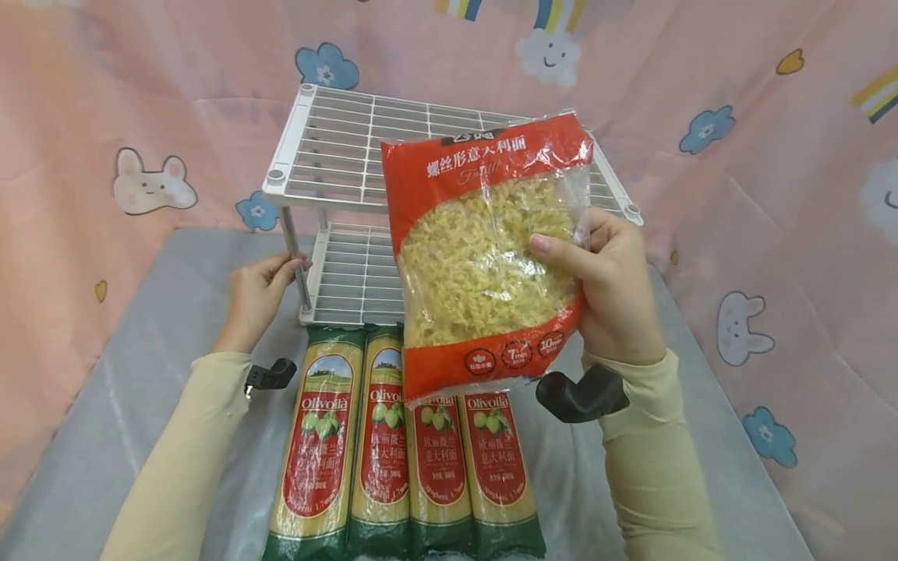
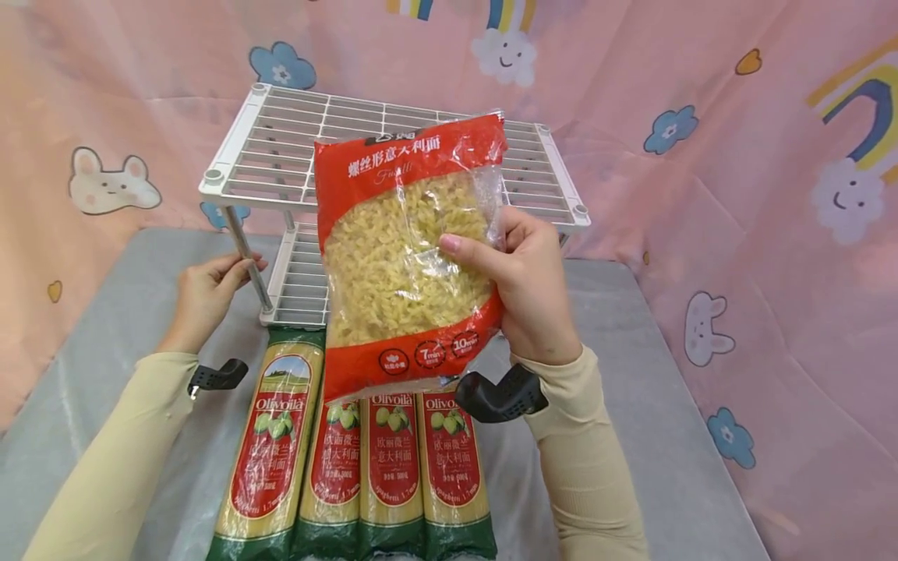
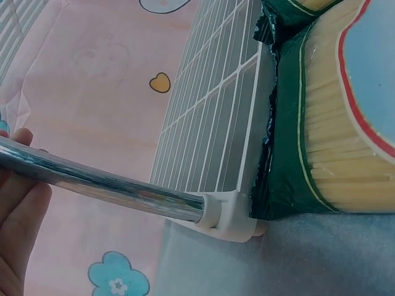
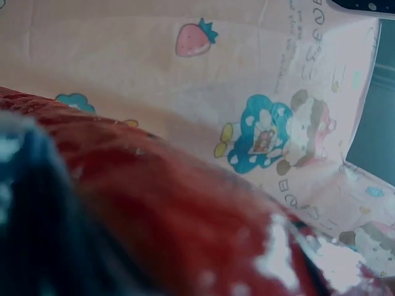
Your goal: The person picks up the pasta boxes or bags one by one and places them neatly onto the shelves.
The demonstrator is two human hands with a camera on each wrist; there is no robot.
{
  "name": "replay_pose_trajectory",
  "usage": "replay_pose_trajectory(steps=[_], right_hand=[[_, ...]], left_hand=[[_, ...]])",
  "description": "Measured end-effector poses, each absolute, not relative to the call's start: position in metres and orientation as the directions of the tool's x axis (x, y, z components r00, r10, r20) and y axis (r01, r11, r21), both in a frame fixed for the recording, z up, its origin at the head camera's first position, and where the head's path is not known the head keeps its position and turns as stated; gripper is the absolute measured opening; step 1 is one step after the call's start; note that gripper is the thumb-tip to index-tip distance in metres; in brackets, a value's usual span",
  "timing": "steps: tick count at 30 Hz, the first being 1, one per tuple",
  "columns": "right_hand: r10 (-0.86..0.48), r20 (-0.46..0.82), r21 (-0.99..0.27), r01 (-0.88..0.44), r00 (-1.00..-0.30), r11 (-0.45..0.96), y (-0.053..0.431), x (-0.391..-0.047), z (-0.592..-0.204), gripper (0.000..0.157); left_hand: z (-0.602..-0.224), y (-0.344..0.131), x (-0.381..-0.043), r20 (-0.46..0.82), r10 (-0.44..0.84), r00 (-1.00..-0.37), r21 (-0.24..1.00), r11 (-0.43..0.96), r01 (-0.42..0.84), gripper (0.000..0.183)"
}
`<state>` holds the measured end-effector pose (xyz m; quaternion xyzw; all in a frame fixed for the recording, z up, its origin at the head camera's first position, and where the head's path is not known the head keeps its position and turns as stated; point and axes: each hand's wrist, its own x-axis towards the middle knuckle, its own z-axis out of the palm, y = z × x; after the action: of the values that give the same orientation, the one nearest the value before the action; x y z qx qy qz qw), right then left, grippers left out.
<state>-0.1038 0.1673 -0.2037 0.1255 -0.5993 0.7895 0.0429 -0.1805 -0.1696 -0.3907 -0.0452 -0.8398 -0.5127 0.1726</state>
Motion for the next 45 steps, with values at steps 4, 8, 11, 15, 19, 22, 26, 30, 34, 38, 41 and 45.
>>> replay_pose_trajectory(steps=[4,8,11,15,19,22,26,30,34,38,41,45], right_hand=[[-0.090,0.279,-0.913,-0.235,-0.956,-0.333,0.156,-0.118,-0.199,0.017],[-0.099,0.299,-0.899,-0.245,-0.949,-0.363,0.140,-0.135,-0.193,0.017],[-0.087,0.298,-0.892,-0.244,-0.951,-0.381,0.127,-0.148,-0.188,0.013],[-0.065,0.277,-0.883,-0.227,-0.959,-0.411,0.109,-0.168,-0.184,0.007],[-0.047,0.240,-0.889,-0.200,-0.970,-0.411,0.090,-0.191,-0.182,0.003],[-0.027,0.185,-0.902,-0.159,-0.982,-0.401,0.078,-0.210,-0.177,0.006],[0.007,0.102,-0.921,-0.097,-0.995,-0.376,0.068,-0.232,-0.172,0.010],[0.032,0.053,-0.923,-0.061,-0.998,-0.380,0.060,-0.248,-0.171,0.009],[0.050,0.037,-0.921,-0.054,-0.998,-0.385,0.056,-0.259,-0.175,0.010],[0.063,-0.014,-0.929,-0.010,-0.998,-0.370,0.054,-0.265,-0.180,0.013],[0.067,-0.067,-0.925,0.037,-0.996,-0.377,0.054,-0.269,-0.182,0.010],[0.037,-0.094,-0.941,0.077,-0.995,-0.330,0.057,-0.273,-0.180,0.012]], left_hand=[[-0.390,-0.168,-0.181,0.338,-0.095,-0.936,0.848,0.462,0.259,0.031],[-0.389,-0.168,-0.183,0.342,-0.092,-0.935,0.850,0.456,0.266,0.030],[-0.389,-0.169,-0.184,0.347,-0.087,-0.934,0.848,0.454,0.273,0.030],[-0.389,-0.170,-0.183,0.338,-0.085,-0.937,0.848,0.459,0.264,0.029],[-0.388,-0.171,-0.182,0.344,-0.096,-0.934,0.841,0.475,0.260,0.029],[-0.386,-0.171,-0.181,0.353,-0.097,-0.930,0.837,0.478,0.267,0.029],[-0.385,-0.167,-0.181,0.322,-0.092,-0.942,0.850,0.467,0.244,0.030],[-0.385,-0.163,-0.180,0.294,-0.084,-0.952,0.864,0.450,0.227,0.032],[-0.384,-0.161,-0.179,0.305,-0.074,-0.949,0.868,0.431,0.246,0.033],[-0.383,-0.158,-0.177,0.324,-0.070,-0.943,0.861,0.435,0.264,0.032],[-0.383,-0.156,-0.176,0.331,-0.063,-0.941,0.858,0.436,0.273,0.031],[-0.382,-0.154,-0.176,0.349,-0.061,-0.935,0.855,0.429,0.291,0.030]])
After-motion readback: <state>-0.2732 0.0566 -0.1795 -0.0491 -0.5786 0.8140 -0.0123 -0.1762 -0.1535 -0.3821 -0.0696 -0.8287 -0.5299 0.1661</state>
